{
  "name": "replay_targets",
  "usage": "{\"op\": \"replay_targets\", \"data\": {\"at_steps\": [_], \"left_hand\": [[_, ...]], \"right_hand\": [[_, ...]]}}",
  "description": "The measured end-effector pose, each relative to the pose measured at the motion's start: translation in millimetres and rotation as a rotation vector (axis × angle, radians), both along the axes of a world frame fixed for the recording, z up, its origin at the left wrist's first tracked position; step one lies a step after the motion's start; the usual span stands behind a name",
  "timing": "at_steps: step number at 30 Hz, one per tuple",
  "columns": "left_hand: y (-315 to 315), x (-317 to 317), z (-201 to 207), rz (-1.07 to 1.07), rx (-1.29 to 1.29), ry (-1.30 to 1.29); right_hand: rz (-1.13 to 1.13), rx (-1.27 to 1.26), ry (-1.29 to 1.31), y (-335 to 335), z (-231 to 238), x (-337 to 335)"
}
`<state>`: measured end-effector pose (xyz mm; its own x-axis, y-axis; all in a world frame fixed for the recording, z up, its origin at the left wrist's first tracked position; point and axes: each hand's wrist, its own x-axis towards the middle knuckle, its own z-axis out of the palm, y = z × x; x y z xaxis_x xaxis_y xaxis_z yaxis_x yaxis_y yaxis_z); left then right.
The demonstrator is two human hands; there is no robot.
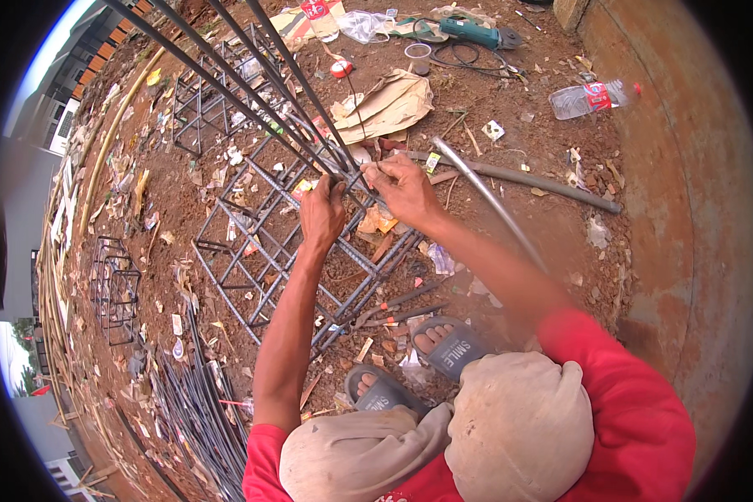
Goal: The person assembles a steel reinforcement cage by placing metal rods into a pre-fabricated frame, securing intersections with wire, and using pliers to twist and cut the wire.
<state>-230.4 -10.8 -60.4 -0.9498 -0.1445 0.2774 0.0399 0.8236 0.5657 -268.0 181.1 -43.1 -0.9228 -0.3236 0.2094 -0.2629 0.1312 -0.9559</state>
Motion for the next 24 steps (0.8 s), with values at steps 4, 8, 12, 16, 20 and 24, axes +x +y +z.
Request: {"op": "replay_targets", "data": {"at_steps": [4, 8, 12, 16, 20, 24], "left_hand": [[2, 0, -3, 0.001, -0.018, 0.023], [2, 2, 0, 0.014, 0.000, 0.009], [-3, 4, -3, 0.024, -0.007, 0.024], [0, 2, -3, 0.014, 0.010, 0.046], [-2, 2, -5, -0.001, -0.011, 0.111], [-3, 3, -4, -0.020, -0.051, 0.149]], "right_hand": [[-0.070, 0.331, -0.019, 41, 23, 32], [0.080, 0.283, -0.283, 62, 35, 61], [0.054, 0.150, -0.331, 70, 26, 82], [0.183, 0.150, -0.479, 79, 25, 75], [0.319, -0.150, -0.708, 77, 38, 66], [0.313, -0.181, -0.485, 78, 50, 56]]}}
